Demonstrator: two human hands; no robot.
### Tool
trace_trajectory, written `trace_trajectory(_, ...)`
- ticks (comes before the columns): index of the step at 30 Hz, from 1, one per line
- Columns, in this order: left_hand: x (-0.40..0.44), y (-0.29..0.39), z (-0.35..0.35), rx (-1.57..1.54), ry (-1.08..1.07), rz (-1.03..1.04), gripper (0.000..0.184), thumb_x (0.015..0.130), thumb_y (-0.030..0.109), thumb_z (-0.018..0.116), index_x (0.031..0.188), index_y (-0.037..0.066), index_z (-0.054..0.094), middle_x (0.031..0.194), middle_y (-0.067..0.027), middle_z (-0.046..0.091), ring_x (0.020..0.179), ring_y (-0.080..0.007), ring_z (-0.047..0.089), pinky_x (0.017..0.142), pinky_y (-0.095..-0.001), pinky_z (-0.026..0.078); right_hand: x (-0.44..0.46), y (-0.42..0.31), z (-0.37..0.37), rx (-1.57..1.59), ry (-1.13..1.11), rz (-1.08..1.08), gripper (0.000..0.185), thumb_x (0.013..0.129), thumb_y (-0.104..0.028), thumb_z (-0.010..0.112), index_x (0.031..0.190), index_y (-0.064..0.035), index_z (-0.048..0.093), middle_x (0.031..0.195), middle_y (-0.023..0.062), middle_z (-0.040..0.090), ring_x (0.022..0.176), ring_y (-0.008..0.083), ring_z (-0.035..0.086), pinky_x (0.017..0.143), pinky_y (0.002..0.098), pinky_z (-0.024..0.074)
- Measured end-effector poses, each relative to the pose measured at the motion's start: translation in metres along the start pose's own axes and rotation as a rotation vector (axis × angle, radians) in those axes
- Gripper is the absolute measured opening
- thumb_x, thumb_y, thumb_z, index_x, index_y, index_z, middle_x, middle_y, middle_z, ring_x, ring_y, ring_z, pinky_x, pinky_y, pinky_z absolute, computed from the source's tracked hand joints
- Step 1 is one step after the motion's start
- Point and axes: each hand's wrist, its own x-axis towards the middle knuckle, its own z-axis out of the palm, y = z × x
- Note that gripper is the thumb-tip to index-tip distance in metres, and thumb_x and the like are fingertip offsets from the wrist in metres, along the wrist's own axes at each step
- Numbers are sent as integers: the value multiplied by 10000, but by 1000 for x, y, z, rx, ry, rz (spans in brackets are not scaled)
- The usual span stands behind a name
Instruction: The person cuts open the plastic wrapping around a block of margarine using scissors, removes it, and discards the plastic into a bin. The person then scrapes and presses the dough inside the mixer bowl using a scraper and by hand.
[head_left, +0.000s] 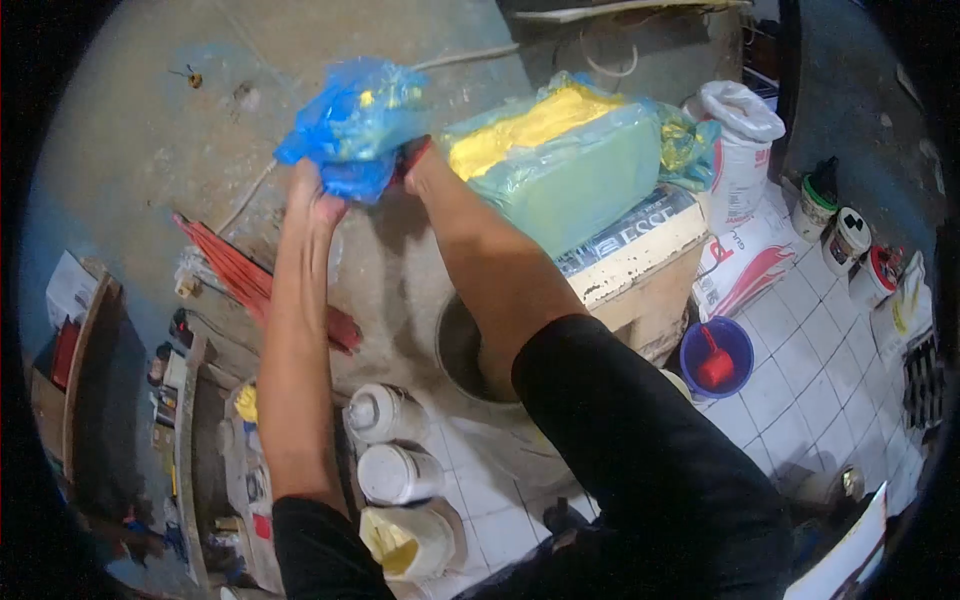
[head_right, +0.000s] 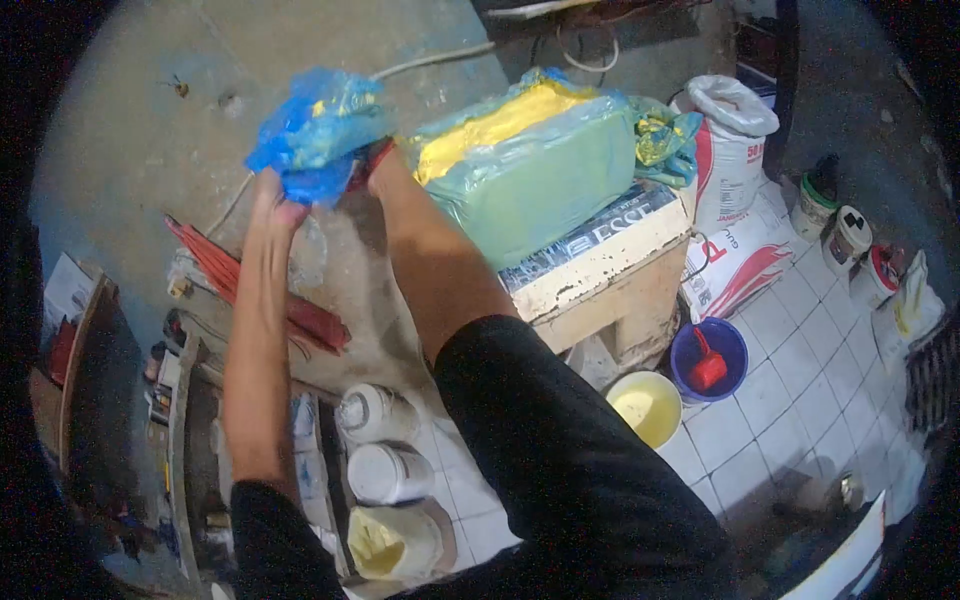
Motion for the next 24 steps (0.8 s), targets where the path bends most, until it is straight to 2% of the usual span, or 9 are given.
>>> trace_trajectory(1, -7, 16, 4, -102, -69, 48, 368, 947, 244, 580, 1242, 25, 552, 1266, -186, 587, 1131, -317, 593, 1016, -519, 458, 8, -3, -9, -86, 57, -26, 675, 866, -730, 440, 967, -83, 602, 668, 66, 563, 539, 207, 551, 481, 392, 479)
trace_trajectory(4, -66, 130, 14, 13, 185, 198, 302, 973, 197, 537, 1221, 26, 552, 1249, -151, 596, 1085, -287, 609, 968, -450, 506, 5, 15, -20, -271, 138, -34, 671, 856, -728, 473, 930, -71, 590, 598, 65, 520, 494, 205, 515, 472, 378, 461)
trace_trajectory(7, -103, 214, -68, 168, 181, 383, 305, 964, 198, 563, 1213, 23, 545, 1227, -121, 609, 1040, -275, 623, 919, -420, 529, -84, 67, -9, -472, -14, 40, 634, 872, -694, 491, 860, -62, 546, 506, 40, 421, 450, 198, 495, 455, 367, 450)
trace_trajectory(10, -203, 214, -132, 338, 293, 495, 328, 970, 209, 559, 1228, 8, 530, 1216, -107, 607, 1043, -258, 612, 925, -425, 510, -196, 148, -64, -705, -307, 219, 557, 898, -621, 526, 821, -71, 560, 522, 34, 462, 449, 170, 496, 430, 336, 419)
trace_trajectory(12, -288, 182, -161, 377, 365, 513, 412, 964, 241, 582, 1284, -4, 496, 1253, -107, 577, 1100, -240, 576, 959, -432, 471, -287, 187, -114, -783, -367, 522, 500, 905, -564, 560, 784, -79, 587, 577, 53, 532, 489, 160, 529, 441, 329, 421)
trace_trajectory(16, -440, 91, -250, 356, 784, 407, 569, 939, 281, 627, 1390, 8, 410, 1361, -121, 500, 1206, -248, 512, 1004, -428, 435, -421, 252, -272, -1761, -424, 415, 565, 873, -573, 570, 764, -25, 649, 703, 150, 627, 652, 250, 623, 602, 403, 486)
trace_trajectory(19, -547, 19, -297, 352, 951, 241, 590, 932, 251, 641, 1415, 30, 383, 1364, -122, 494, 1195, -266, 515, 990, -423, 444, -499, 225, -330, -2222, -550, 566, 613, 871, -589, 546, 790, 3, 683, 805, 197, 663, 792, 345, 658, 707, 453, 509)
trace_trajectory(22, -635, -53, -320, 419, 1046, 186, 579, 923, 206, 651, 1408, 27, 390, 1327, -129, 521, 1156, -255, 535, 939, -414, 472, -535, 202, -370, -2362, -592, 614, 565, 865, -570, 565, 843, -17, 679, 816, 188, 666, 838, 361, 659, 740, 464, 510)
trace_trajectory(24, -680, -92, -325, 442, 1149, 107, 560, 921, 189, 651, 1393, 17, 405, 1301, -130, 539, 1137, -253, 543, 938, -409, 471, -535, 190, -370, -2143, -385, 662, 546, 901, -558, 509, 913, -36, 669, 859, 199, 667, 819, 350, 661, 756, 486, 516)
